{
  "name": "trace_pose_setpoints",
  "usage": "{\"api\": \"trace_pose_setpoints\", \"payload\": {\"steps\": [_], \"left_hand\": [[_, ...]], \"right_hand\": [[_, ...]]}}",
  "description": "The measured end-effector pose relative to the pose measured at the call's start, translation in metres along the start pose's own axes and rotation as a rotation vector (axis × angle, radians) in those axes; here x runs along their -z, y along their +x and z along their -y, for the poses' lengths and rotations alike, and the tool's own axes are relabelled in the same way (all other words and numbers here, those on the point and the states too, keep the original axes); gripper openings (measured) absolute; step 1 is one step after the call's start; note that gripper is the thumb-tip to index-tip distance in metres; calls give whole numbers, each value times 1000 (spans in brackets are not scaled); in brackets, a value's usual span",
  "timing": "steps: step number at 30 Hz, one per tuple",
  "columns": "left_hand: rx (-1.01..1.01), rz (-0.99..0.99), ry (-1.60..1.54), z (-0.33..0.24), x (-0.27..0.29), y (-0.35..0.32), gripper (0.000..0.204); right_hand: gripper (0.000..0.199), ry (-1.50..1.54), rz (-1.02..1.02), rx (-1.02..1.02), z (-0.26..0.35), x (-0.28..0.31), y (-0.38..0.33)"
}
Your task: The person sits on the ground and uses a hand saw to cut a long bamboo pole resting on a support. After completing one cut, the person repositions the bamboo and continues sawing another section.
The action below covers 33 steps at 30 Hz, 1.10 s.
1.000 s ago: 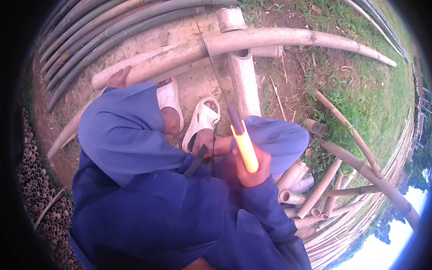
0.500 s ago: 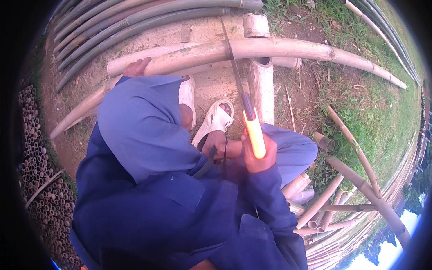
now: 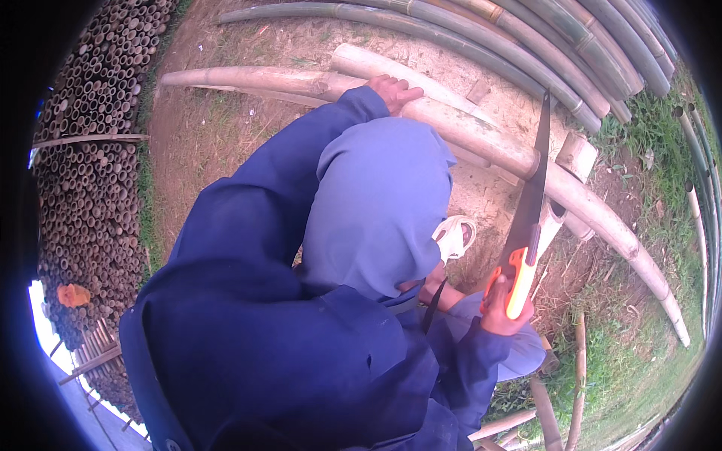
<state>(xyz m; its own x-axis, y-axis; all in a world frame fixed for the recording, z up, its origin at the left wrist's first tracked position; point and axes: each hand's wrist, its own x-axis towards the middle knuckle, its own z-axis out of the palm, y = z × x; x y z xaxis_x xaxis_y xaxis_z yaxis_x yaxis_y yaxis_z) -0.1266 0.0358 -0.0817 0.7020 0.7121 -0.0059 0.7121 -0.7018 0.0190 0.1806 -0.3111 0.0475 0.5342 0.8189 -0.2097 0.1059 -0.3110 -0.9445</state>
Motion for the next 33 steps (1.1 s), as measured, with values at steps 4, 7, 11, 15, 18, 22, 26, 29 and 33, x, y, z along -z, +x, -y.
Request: {"api": "trace_pose_setpoints", "payload": {"steps": [4,7,11,15,18,22,26,29,33], "left_hand": [[-12,30,-99,-1,6,-2,51],[-5,5,-91,0,1,-1,54],[18,30,-62,-1,-4,2,54],[6,-66,-102,0,1,0,50],[38,-12,-100,-1,5,0,47],[7,-66,-87,-2,1,2,51],[-19,-68,-76,3,-3,1,57],[-48,-108,-85,5,-4,-2,58],[9,-70,-74,5,-5,1,58]], "right_hand": [[22,-65,-26,-91,4,-4,-5],[10,-149,-47,-106,42,33,-94],[19,-111,-14,-35,42,40,-102],[16,-123,25,-46,4,9,-21],[17,-196,-14,-99,13,10,-25],[26,-122,-26,-283,67,42,-98],[25,-203,-21,-186,57,26,-71],[17,-143,-5,11,17,4,-17],[20,-194,-16,-128,21,22,-53]]}}
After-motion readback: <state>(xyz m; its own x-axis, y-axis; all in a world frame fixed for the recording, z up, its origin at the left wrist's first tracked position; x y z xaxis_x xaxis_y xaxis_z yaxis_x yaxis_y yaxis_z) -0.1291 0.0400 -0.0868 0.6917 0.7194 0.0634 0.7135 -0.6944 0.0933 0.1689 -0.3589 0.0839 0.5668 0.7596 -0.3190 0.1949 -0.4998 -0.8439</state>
